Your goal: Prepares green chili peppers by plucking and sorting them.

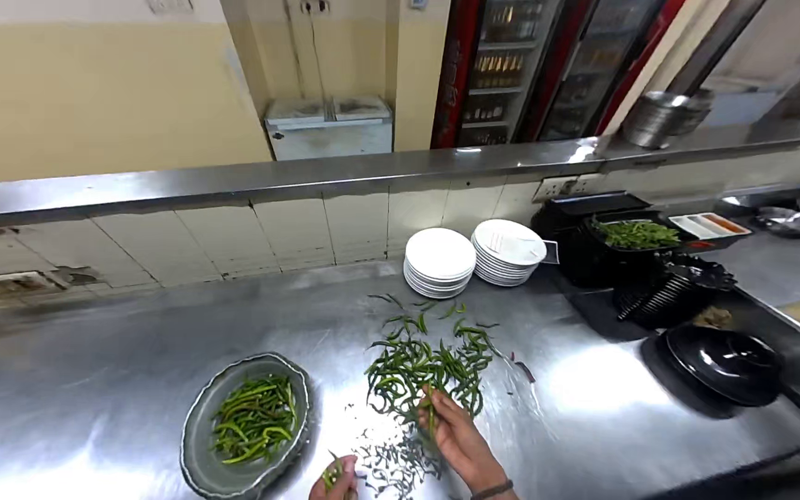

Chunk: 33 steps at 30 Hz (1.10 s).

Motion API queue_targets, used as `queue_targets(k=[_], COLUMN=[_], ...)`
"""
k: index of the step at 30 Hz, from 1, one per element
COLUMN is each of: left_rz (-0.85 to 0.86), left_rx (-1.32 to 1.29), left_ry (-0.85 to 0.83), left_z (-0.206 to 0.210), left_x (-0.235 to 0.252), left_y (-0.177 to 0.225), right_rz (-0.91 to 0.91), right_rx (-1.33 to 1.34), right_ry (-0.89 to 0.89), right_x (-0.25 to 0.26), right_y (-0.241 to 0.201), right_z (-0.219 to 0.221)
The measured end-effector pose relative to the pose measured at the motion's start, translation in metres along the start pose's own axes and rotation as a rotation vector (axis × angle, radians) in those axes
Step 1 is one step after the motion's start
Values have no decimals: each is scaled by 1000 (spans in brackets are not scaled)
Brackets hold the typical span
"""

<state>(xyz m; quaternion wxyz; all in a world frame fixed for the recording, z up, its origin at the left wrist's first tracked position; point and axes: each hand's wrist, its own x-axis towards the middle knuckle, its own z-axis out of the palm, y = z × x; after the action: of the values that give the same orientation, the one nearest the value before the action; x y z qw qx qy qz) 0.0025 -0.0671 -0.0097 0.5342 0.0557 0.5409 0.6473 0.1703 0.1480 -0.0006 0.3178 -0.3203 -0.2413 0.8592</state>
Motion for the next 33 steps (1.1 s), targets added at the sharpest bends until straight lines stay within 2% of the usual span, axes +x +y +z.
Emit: queue_targets(k=[7,9,14,18,21,23,27,33], left_rz=[-45,-41,26,75,83,86,128,147], left_rx=[123,159,402,475,370,324,318,357], left_ry=[47,10,-86,-102,-83,-56,16,12], left_z=[18,21,25,25,19,14,12,10], left_x=[6,10,17,20,20,21,19,17], left_y=[19,21,17,12,13,15,18,19], right_rz=[69,80,-30,-8,-23,-26,192,247], right_rx=[-248,-385,-804,-797,-746,-804,-852,-811], right_ry=[-102,-130,-161,-187,-159,-117,-183,-213], right_x=[-20,-25,-30,-30,-30,-29,-35,-36], right_y=[18,21,32,37,36,40,49,55], right_z=[12,18,32,38,35,30,23,25])
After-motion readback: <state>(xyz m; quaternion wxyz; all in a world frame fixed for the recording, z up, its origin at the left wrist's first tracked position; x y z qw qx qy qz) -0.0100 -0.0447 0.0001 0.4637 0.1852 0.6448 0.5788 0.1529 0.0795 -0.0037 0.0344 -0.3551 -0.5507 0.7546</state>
